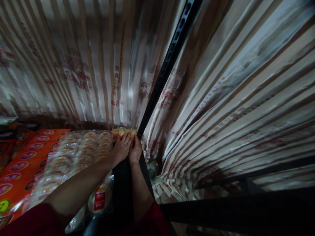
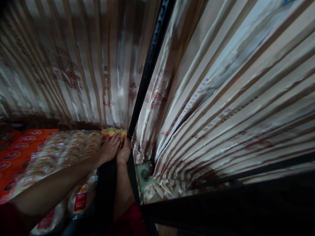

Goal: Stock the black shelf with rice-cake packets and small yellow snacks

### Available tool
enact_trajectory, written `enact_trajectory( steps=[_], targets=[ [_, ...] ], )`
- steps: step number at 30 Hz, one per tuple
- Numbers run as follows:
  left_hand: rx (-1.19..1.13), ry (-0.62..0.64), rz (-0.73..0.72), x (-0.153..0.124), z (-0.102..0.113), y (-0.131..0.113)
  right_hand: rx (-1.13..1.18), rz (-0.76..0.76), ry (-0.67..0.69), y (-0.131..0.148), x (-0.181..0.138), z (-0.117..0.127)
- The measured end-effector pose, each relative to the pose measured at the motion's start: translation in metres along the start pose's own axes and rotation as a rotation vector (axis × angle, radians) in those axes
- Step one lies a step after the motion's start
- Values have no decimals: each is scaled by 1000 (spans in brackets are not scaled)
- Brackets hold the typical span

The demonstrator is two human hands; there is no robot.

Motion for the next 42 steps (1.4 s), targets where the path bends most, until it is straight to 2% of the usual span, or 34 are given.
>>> enact_trajectory(
  steps=[4, 14, 21, 33, 38, 42],
  targets=[
    [-28, 11, -3, -1, 0, -1, -46, 12, -37, 1, -1, 2],
    [-12, 5, 10, -3, 6, -3, -96, 7, -16, 1, -1, 3],
    [-2, 1, 65, -2, 0, -4, -61, -9, -13, -6, -1, -2],
    [-16, 32, 11, -9, 6, -8, -20, -52, 28, 2, -1, 3],
    [5, 19, 55, -11, 12, -10, 0, -37, -6, 3, -2, 6],
    [6, 61, 92, -10, 10, -9, -28, -26, -2, 4, -2, 5]
  ],
)
Point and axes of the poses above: each hand's wrist, its own x-axis towards the middle knuckle, its own z-axis out of the back of the hand, y = z × x, the point moved 6 cm from there along x, towards the middle knuckle, and after that the axes turned 7 degrees about -z, right-handed, at the moved point
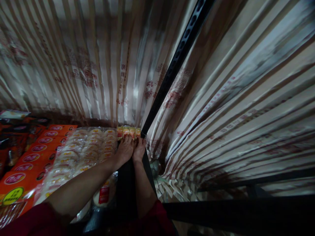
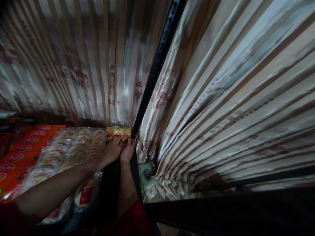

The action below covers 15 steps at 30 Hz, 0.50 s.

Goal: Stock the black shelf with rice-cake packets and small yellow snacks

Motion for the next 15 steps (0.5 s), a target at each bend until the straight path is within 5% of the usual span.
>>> enact_trajectory(
  steps=[15],
  targets=[
    [-158, 8, 4, -6, 19, -7, 91, -28, 35, -1, 2, 0]
  ],
)
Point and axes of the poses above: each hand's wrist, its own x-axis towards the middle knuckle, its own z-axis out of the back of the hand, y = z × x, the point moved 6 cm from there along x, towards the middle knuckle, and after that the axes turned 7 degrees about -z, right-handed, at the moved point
